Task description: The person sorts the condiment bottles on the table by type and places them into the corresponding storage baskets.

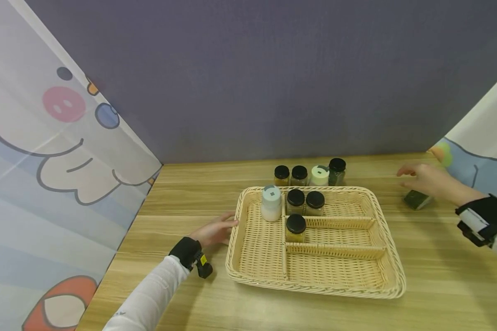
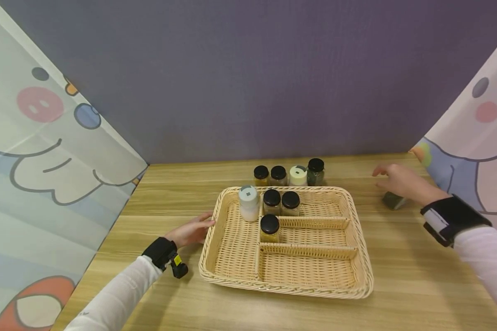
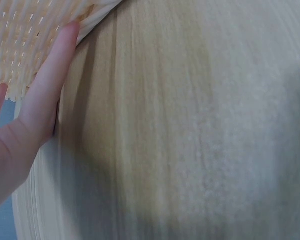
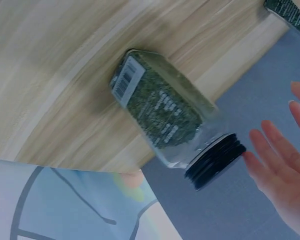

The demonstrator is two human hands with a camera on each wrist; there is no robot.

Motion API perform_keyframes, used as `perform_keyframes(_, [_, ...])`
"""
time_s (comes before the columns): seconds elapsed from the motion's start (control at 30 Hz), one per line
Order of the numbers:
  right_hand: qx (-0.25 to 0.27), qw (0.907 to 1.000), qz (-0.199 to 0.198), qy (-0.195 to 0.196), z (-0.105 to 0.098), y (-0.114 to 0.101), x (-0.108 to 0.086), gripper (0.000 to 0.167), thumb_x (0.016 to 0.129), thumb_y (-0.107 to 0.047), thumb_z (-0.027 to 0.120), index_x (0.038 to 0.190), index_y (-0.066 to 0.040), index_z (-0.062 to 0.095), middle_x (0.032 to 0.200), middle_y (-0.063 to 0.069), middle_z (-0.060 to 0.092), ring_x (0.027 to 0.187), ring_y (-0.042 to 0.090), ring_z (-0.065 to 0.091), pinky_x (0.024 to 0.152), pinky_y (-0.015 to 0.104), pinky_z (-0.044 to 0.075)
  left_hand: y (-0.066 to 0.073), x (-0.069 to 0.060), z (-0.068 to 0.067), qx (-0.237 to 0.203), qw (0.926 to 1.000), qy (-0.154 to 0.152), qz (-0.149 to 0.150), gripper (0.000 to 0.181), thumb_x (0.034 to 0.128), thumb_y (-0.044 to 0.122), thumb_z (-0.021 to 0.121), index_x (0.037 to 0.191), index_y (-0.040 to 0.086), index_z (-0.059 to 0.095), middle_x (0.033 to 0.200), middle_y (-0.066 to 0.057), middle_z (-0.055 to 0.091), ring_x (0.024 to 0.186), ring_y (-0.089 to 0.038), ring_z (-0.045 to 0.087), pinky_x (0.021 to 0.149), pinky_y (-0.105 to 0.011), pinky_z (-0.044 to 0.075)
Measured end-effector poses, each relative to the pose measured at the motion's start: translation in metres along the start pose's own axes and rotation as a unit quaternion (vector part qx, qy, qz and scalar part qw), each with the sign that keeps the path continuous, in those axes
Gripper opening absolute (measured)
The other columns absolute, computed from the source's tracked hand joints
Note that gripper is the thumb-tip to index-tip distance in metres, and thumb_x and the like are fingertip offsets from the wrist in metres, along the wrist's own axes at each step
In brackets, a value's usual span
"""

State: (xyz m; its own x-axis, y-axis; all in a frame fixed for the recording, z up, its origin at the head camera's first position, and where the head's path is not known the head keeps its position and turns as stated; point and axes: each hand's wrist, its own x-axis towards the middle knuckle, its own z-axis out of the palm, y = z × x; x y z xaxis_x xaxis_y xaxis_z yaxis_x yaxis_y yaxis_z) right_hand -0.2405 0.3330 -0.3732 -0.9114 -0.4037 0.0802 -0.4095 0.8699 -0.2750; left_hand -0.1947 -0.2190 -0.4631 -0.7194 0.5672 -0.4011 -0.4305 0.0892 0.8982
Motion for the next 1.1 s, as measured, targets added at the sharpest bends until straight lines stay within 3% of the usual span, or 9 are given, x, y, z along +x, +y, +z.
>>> perform_keyframes(0.43, [-0.004, 0.9993, 0.027, -0.028, -0.003, 0.018, -0.006, 0.03, 0.077, -0.006, 0.061, 0.099, 0.013, 0.054, 0.093, 0.036, 0.054, 0.084, 0.048, 0.052, 0.063, 0.049, 0.046, -0.001, -0.001, 0.0, 0.003, 1.0, 0.002, -0.002, 0.05, 0.0943, 0.019, 0.04, 0.138, 0.013, 0.016, 0.132, -0.021, 0.038, 0.111, -0.028, 0.047, 0.084, -0.051, 0.044])
perform_keyframes(0.7, [-0.024, 0.999, 0.033, -0.019, 0.0, 0.034, -0.01, 0.03, 0.075, -0.006, 0.064, 0.096, 0.012, 0.055, 0.082, 0.027, 0.058, 0.071, 0.038, 0.055, 0.058, 0.044, 0.047, -0.001, 0.001, -0.001, -0.003, 1.0, -0.001, -0.003, 0.051, 0.0946, 0.019, 0.039, 0.138, 0.013, 0.015, 0.132, -0.021, 0.037, 0.11, -0.028, 0.048, 0.084, -0.051, 0.044])
perform_keyframes(0.9, [-0.04, 0.9969, 0.037, -0.057, 0.0, 0.04, -0.014, 0.031, 0.074, -0.001, 0.061, 0.098, 0.016, 0.053, 0.087, 0.031, 0.056, 0.075, 0.042, 0.054, 0.062, 0.048, 0.045, 0.001, -0.001, 0.001, -0.007, 0.9999, 0.002, -0.01, 0.049, 0.0954, 0.017, 0.037, 0.139, 0.014, 0.014, 0.132, -0.022, 0.038, 0.109, -0.027, 0.049, 0.083, -0.051, 0.044])
perform_keyframes(1.1, [-0.034, 0.9964, 0.044, -0.064, 0.0, 0.041, -0.014, 0.033, 0.074, -0.001, 0.062, 0.1, 0.016, 0.052, 0.088, 0.032, 0.056, 0.072, 0.04, 0.055, 0.059, 0.046, 0.045, 0.009, -0.005, 0.006, -0.004, 0.9999, -0.01, -0.009, 0.054, 0.0945, 0.019, 0.04, 0.14, 0.012, 0.012, 0.132, -0.023, 0.038, 0.107, -0.026, 0.051, 0.084, -0.051, 0.044])
